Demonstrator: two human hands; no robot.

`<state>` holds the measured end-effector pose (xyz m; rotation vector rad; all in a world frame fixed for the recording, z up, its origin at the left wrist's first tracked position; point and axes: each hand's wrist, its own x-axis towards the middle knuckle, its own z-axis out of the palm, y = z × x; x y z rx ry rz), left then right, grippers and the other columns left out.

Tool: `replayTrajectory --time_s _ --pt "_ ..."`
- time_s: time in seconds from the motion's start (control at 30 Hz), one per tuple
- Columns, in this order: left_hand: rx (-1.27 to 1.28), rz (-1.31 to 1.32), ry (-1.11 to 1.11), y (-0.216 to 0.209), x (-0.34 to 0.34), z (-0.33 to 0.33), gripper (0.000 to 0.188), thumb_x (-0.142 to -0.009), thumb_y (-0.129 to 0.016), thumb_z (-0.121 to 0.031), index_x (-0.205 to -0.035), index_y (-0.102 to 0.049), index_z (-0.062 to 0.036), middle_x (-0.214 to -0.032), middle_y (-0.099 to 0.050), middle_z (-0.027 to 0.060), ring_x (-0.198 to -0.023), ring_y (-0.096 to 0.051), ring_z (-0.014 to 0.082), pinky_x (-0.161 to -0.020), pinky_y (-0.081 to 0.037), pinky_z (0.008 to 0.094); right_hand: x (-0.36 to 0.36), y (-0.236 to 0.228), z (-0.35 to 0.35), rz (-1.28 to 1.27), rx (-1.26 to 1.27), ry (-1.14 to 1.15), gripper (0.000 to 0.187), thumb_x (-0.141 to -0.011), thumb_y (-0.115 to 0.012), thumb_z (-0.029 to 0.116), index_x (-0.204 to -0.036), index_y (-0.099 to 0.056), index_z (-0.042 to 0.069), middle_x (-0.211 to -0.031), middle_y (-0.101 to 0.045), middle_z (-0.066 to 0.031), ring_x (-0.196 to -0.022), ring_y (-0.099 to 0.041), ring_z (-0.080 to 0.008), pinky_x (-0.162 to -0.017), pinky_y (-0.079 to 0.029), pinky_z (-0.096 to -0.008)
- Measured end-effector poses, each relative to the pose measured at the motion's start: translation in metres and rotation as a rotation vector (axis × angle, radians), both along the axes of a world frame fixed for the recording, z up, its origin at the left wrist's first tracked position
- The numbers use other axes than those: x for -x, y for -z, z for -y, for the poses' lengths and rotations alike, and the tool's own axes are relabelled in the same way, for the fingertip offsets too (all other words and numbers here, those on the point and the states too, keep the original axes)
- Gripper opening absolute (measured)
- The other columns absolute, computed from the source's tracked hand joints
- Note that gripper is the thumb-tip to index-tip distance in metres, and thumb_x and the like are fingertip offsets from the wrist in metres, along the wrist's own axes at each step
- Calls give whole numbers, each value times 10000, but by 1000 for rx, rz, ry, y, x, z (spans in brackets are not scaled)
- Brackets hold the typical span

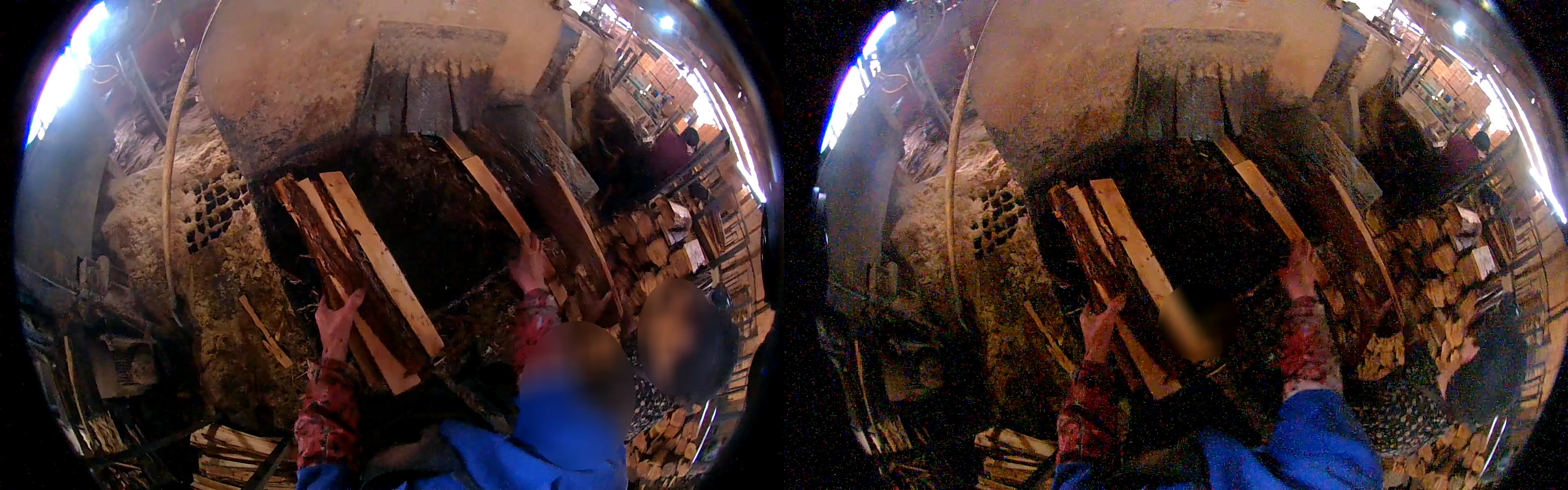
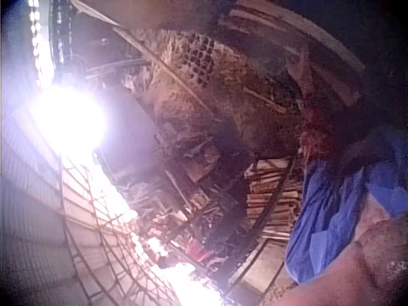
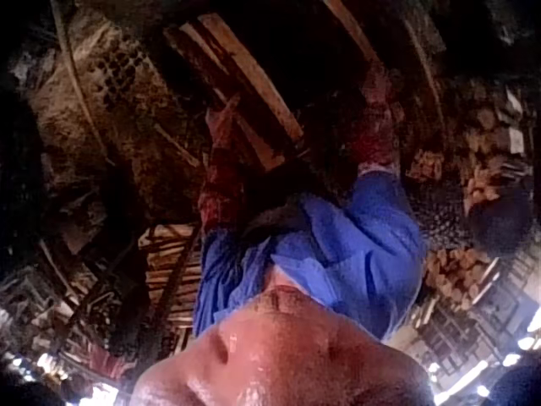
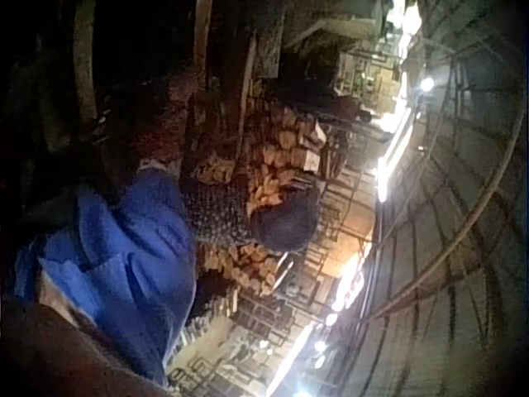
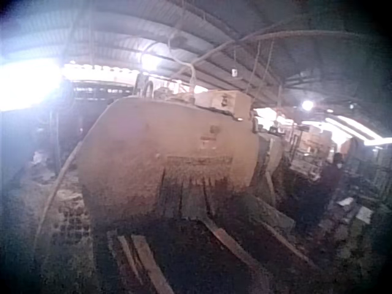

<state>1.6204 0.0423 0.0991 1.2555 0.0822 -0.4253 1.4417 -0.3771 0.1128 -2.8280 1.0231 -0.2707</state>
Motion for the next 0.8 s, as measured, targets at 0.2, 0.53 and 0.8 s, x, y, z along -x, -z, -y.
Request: replayTrajectory --time_s 0.2,0.53,0.8 --pt "-164 -109 34 -60 7 0 522 -734 -810 -214 -1143 -582 16 -1063 -643 75 -892 -602 159 -804 -491 311 1 -23 23 -228 -172 201 729 -764 -597 33 -1433 -334 151 -1246 -492 -262 -1118 -501 -455 -816 -491 -529" --pt "29 -211 58 6 -2 -13 522 -748 -798 -148 -1149 -547 73 -1053 -661 96 -926 -617 144 -839 -495 291 75 71 -30 173 -417 -128 519 -953 -468 167 -1442 -298 128 -1382 -388 -118 -1110 -504 -274 -939 -446 -419" --pt "-34 -202 10 34 -6 -10 634 -717 -826 -223 -1175 -522 94 -1049 -665 107 -916 -626 155 -834 -504 289 -1 -49 -147 -8 -826 -262 607 -887 -653 182 -1404 -371 35 -1367 -464 -110 -1184 -502 -219 -952 -471 -349"
